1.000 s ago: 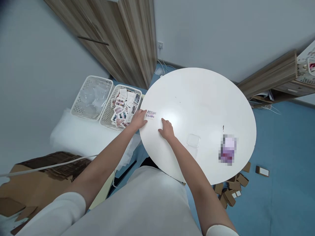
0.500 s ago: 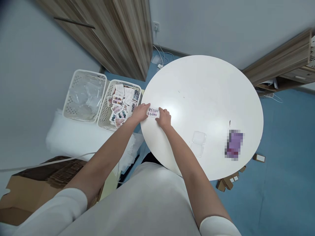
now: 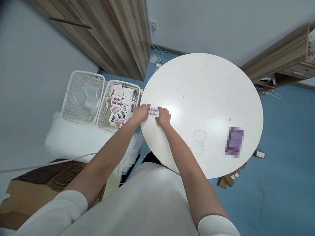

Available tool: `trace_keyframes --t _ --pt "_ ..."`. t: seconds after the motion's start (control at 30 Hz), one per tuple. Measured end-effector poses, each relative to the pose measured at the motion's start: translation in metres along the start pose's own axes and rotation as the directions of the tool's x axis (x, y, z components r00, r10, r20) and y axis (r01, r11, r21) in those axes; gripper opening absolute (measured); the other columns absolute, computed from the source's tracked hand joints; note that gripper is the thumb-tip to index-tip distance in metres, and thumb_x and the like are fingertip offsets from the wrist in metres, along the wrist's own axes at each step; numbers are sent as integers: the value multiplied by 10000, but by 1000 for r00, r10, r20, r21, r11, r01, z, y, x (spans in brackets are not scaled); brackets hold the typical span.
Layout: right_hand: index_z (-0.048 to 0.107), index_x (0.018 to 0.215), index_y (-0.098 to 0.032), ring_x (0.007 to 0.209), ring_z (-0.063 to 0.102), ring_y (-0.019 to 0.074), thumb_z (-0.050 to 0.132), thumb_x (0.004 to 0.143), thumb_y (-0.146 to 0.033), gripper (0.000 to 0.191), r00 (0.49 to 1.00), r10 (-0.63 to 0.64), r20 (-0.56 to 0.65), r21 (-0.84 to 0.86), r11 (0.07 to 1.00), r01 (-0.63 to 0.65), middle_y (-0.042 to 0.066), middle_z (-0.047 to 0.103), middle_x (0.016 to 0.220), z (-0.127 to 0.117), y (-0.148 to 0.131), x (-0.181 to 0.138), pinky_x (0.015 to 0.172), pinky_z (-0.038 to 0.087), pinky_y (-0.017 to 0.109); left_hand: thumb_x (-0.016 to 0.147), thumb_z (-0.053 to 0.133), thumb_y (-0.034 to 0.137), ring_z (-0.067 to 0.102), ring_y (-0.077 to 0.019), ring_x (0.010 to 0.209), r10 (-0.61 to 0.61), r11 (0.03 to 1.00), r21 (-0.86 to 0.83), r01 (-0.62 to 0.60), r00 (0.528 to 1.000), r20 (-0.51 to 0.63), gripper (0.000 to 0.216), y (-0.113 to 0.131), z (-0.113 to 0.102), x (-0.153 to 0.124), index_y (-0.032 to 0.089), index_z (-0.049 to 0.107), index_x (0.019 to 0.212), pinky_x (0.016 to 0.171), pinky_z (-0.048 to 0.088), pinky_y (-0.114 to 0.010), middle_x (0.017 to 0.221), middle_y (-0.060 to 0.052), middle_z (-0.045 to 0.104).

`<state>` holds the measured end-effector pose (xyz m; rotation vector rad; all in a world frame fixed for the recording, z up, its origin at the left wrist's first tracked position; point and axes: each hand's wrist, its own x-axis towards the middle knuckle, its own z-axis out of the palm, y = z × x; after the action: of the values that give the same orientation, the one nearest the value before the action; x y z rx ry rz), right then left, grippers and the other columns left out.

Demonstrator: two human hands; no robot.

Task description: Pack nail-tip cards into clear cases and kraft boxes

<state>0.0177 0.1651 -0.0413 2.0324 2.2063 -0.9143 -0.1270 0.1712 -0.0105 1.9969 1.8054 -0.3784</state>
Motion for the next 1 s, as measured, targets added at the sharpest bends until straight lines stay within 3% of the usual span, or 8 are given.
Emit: trace_keyframes --t 0.13,0.33,0.57,0.73,1.0 --pt "399 1180 -245 998 443 237 613 680 -235 543 1000 4 -24 11 1000 -4 63 493 1094 0 0 -3 810 360 367 757 404 32 545 -208 920 -2 997 -75 2 1000 -2 383 0 3 -2 193 426 1104 758 407 -297 1013 -93 509" --pt "383 1205 -205 977 467 229 546 715 -179 517 994 -65 -84 69 995 71 71 528 1084 5 1 -13 833 355 385 747 407 12 503 -218 1005 4 972 -232 -31 993 -116 512 1 15 -11 200 356 1221 793 404 -294 1071 -99 485" --pt "293 1305 -159 1018 449 242 537 700 -165 653 976 -183 -113 177 963 201 108 481 1129 2 18 -28 863 389 381 689 517 43 514 -210 963 71 913 -384 -137 981 -182 661 8 19 -27 137 284 1301 801 421 -295 1072 -105 484" --pt "212 1359 -215 1032 443 238 531 718 -177 717 962 -204 -180 255 935 246 93 440 1136 -13 47 -58 885 402 402 687 550 66 515 -210 951 151 869 -425 -254 954 -261 655 34 21 -40 111 301 1291 806 430 -312 1057 -107 486" --pt "215 1363 -277 927 492 202 515 771 -210 667 959 -163 -232 309 922 232 70 461 1099 -34 113 -133 838 442 405 710 564 113 529 -192 918 318 795 -423 -435 893 -319 613 101 36 -76 157 331 1276 800 443 -314 1045 -80 485"
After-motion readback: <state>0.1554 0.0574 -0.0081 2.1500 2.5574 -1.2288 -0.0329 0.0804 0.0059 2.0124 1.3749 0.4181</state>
